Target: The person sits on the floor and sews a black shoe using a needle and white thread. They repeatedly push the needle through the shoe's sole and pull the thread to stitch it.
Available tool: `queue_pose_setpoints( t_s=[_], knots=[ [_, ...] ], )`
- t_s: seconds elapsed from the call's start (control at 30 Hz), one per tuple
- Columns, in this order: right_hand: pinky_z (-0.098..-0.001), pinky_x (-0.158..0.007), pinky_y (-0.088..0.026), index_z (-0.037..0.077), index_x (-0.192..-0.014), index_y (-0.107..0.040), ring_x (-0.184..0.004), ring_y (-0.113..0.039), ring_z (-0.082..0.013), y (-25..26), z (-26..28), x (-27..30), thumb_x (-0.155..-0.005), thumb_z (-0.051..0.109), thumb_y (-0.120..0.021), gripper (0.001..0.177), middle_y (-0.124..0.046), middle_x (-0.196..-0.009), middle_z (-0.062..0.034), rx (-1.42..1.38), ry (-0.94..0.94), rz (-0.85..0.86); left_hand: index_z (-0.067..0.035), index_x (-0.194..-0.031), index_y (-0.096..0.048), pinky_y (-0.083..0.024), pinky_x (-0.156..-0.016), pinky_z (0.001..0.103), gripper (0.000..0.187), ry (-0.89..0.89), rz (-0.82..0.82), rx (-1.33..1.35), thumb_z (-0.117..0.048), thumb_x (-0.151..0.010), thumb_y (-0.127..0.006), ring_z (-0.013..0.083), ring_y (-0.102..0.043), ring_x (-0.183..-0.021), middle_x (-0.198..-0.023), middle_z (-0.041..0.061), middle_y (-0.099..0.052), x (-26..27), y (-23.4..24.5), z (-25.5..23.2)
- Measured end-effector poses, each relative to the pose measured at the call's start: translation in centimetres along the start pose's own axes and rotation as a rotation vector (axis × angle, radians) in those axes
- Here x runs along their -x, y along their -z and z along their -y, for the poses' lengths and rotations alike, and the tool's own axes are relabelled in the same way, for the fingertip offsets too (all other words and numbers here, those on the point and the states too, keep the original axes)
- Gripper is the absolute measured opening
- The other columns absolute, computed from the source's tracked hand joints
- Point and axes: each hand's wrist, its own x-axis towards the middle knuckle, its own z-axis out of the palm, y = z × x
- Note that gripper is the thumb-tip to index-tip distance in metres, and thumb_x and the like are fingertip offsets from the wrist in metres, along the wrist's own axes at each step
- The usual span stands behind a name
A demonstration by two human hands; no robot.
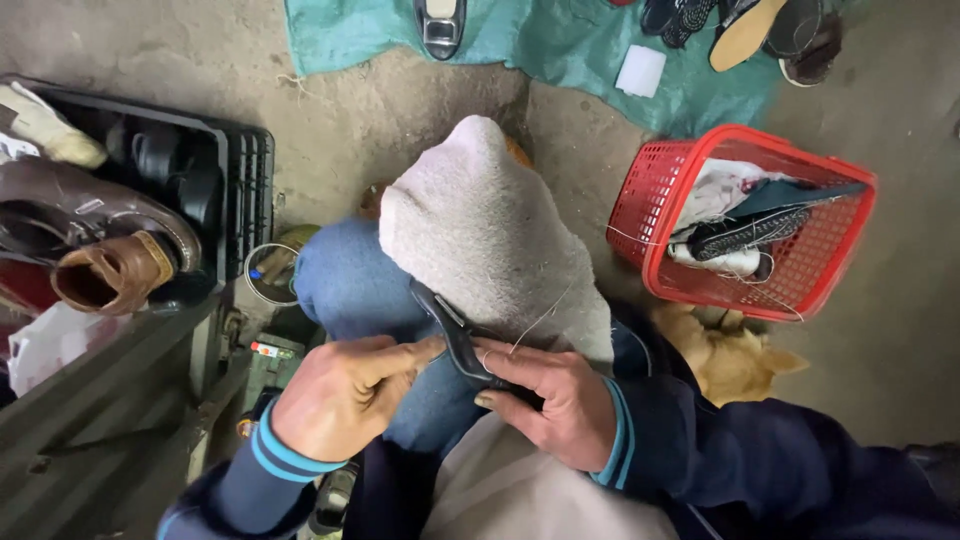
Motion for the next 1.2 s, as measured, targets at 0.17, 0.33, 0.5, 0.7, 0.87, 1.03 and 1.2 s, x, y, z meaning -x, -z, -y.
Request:
queue_pose_setpoints(
  t_s=[0.17, 0.33, 0.5, 0.7, 0.87, 1.03, 1.2],
  knots=[
    [-0.0304, -0.113, -0.048, 0.003, -0.132, -0.065, -0.127, -0.068, -0.0224, 0.3, -0.2, 0.1, -0.089, 0.011, -0.077, 0.045, -0.068, -0.137, -0.0132, 0.073, 0.035, 0.049, -0.014, -0.127, -0.073, -0.056, -0.065, 0.026, 0.035, 0.019, -0.042, 0.116, -0.012, -0.098, -0.054, 0.0121, -0.067, -0.061, -0.077, -0.001, -0.070, 0.9, -0.5, -0.3],
    [-0.0300, -0.098, -0.058, 0.007, -0.113, -0.074, -0.106, -0.076, -0.0183, 5.6, -0.2, -0.5, -0.093, 0.019, -0.070, 0.024, -0.077, -0.117, -0.0072, 0.034, 0.002, 0.111, -0.011, -0.127, -0.072, -0.062, -0.078, 0.027, 0.033, 0.048, -0.085, 0.197, -0.015, -0.096, -0.060, 0.0117, -0.076, -0.078, -0.102, 0.004, -0.084, 3.5, -0.9, 0.8],
    [-0.0289, -0.079, -0.055, 0.014, -0.082, -0.058, -0.084, -0.070, -0.0138, 12.8, -2.2, 0.4, -0.095, 0.019, -0.073, 0.021, -0.077, -0.110, -0.0035, 0.557, -0.092, -0.205, -0.010, -0.127, -0.073, -0.058, -0.066, 0.025, 0.033, 0.072, -0.118, 0.257, -0.016, -0.096, -0.064, 0.0103, -0.065, -0.066, -0.083, 0.001, -0.075, 5.2, -1.8, 1.4],
    [-0.0492, -0.087, -0.051, 0.001, -0.097, -0.071, -0.093, -0.066, -0.0324, 7.6, 1.1, -0.7, -0.102, 0.006, -0.064, 0.010, -0.072, -0.103, -0.0165, 0.912, 0.551, -0.251, -0.010, -0.128, -0.073, -0.054, -0.066, 0.027, 0.033, 0.020, -0.149, 0.212, -0.017, -0.097, -0.064, 0.0132, -0.055, -0.063, -0.069, 0.000, -0.061, 5.3, -2.6, 0.9],
    [-0.0416, -0.064, -0.037, 0.010, -0.089, -0.064, -0.073, -0.043, -0.0267, 1.4, -0.7, -2.1, -0.098, 0.019, -0.047, 0.021, -0.046, -0.080, -0.0063, 0.975, 0.598, -0.055, -0.013, -0.131, -0.071, -0.058, -0.082, 0.027, 0.034, 0.000, -0.173, 0.166, -0.017, -0.098, -0.061, 0.0122, -0.064, -0.071, -0.090, 0.001, -0.080, 5.6, -2.9, 0.0],
    [-0.0370, -0.079, -0.044, 0.012, -0.083, -0.062, -0.084, -0.054, -0.0232, 4.1, 0.2, -1.2, -0.095, 0.011, -0.060, 0.012, -0.057, -0.093, -0.0039, 0.509, 0.420, 0.125, -0.011, -0.130, -0.071, -0.057, -0.080, 0.030, 0.033, -0.003, -0.212, 0.148, -0.018, -0.099, -0.061, 0.0151, -0.061, -0.069, -0.090, 0.002, -0.078, 5.9, -3.2, 0.1],
    [-0.0441, -0.102, -0.060, 0.003, -0.094, -0.071, -0.125, -0.066, -0.0285, 6.5, 1.3, -0.4, -0.096, 0.011, -0.069, 0.008, -0.074, -0.112, -0.0216, -0.583, 0.071, 0.335, -0.010, -0.134, -0.067, -0.054, -0.092, 0.035, 0.037, -0.019, -0.181, 0.167, -0.021, -0.100, -0.057, 0.0179, -0.066, -0.081, -0.120, 0.005, -0.080, 5.4, -2.9, -0.1]
  ],
)
